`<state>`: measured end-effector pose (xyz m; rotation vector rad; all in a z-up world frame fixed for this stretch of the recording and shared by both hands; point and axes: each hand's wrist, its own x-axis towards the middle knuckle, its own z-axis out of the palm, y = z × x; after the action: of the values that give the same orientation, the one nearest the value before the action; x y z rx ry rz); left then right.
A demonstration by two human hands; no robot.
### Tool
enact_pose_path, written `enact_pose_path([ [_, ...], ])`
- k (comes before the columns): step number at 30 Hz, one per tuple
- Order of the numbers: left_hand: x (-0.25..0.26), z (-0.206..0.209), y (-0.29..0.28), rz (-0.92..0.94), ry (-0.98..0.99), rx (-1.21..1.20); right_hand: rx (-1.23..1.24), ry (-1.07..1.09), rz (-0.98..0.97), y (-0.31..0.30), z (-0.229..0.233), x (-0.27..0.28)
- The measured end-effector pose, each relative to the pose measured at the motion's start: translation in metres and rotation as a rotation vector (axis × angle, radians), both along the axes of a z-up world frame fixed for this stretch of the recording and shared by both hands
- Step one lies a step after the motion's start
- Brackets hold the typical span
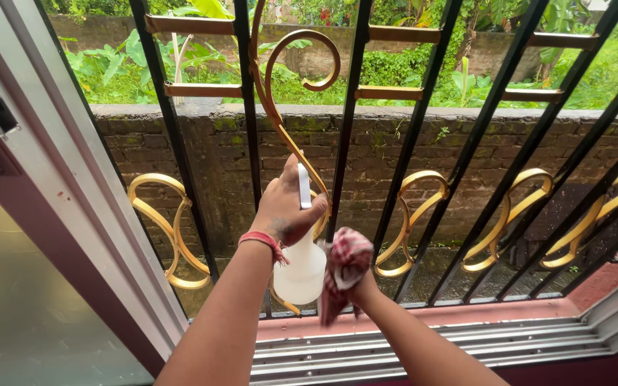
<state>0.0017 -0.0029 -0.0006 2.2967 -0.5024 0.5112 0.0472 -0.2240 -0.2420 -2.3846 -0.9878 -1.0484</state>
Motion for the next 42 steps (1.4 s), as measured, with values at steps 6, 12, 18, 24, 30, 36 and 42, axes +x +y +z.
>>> enact_pose_path([
  [6,0.008,-0.005,-0.003,0.02,-0.054,0.04,-0.092,0.003,-0.061,-0.011,-0.017,0.02],
  [12,0.004,-0.003,-0.004,0.054,-0.017,-0.025,0.372,-0.141,0.192,-0.008,0.145,0.043],
  [18,0.0,0.002,-0.006,0.072,-0.006,-0.025,0.726,-0.252,-0.086,0.021,0.281,0.058],
  [24,0.002,-0.001,-0.005,0.056,-0.05,-0.022,0.826,-0.356,0.175,0.016,0.201,0.103],
  [30,0.002,-0.001,-0.004,0.049,-0.054,-0.012,0.487,-0.427,-0.063,0.009,0.065,0.071],
  [36,0.005,-0.004,-0.004,0.042,-0.088,0.039,0.214,0.234,-0.158,0.016,0.019,-0.003],
  [42,0.003,0.0,-0.004,0.043,-0.073,0.045,0.649,-0.004,0.045,0.011,0.052,0.061],
])
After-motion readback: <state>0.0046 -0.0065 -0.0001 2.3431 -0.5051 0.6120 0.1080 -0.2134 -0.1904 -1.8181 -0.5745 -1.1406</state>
